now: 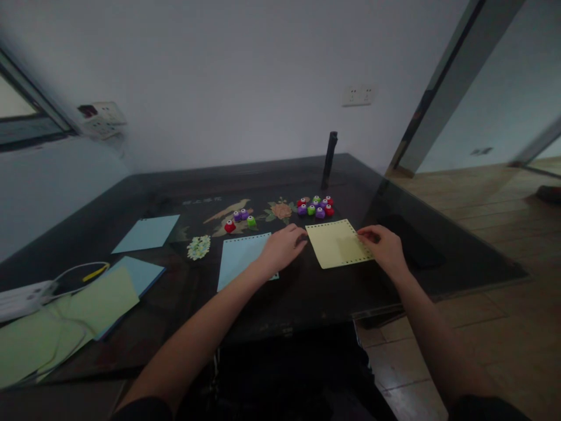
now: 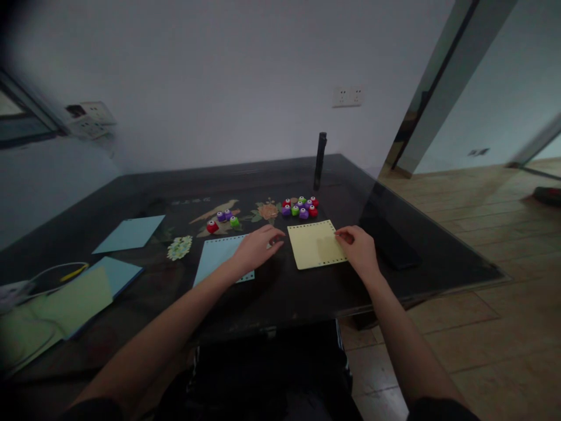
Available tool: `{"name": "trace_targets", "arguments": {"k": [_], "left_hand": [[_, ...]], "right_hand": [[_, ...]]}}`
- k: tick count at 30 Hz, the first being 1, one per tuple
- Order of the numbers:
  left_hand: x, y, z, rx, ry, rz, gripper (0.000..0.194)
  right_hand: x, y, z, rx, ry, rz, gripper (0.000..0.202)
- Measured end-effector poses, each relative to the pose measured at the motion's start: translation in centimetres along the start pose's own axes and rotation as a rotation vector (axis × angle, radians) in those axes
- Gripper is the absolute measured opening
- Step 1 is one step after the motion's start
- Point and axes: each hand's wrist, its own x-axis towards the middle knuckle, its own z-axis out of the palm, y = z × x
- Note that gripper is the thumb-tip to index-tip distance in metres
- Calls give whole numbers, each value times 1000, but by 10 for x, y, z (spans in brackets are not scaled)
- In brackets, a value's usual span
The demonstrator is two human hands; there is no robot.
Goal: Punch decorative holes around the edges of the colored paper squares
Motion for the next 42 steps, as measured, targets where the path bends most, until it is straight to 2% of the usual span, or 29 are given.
{"name": "trace_targets", "arguments": {"k": [4, 7, 11, 15, 19, 24, 30, 42], "left_hand": [[-30, -62, -22, 31, 73, -94, 23], [-50, -103, -29, 77, 116, -161, 22], [-62, -130, -25, 132, 128, -159, 28], [-65, -138, -15, 190, 69, -199, 46], [-67, -143, -10, 258, 47, -195, 57], [-66, -139, -11, 277, 58, -201, 55], [-66, -134, -15, 268, 66, -199, 51], [-66, -131, -18, 240, 87, -151, 44]], "right_hand": [[7, -41, 13, 109, -72, -109, 14], [13, -80, 36, 158, -197, -234, 14], [23, -126, 81, 93, -414, -457, 14], [31, -150, 129, -114, -535, -542, 24], [31, -155, 154, -311, -559, -600, 38], [28, -154, 157, -375, -549, -626, 39], [28, -151, 156, -322, -554, -588, 37], [24, -149, 155, -236, -478, -570, 30]]}}
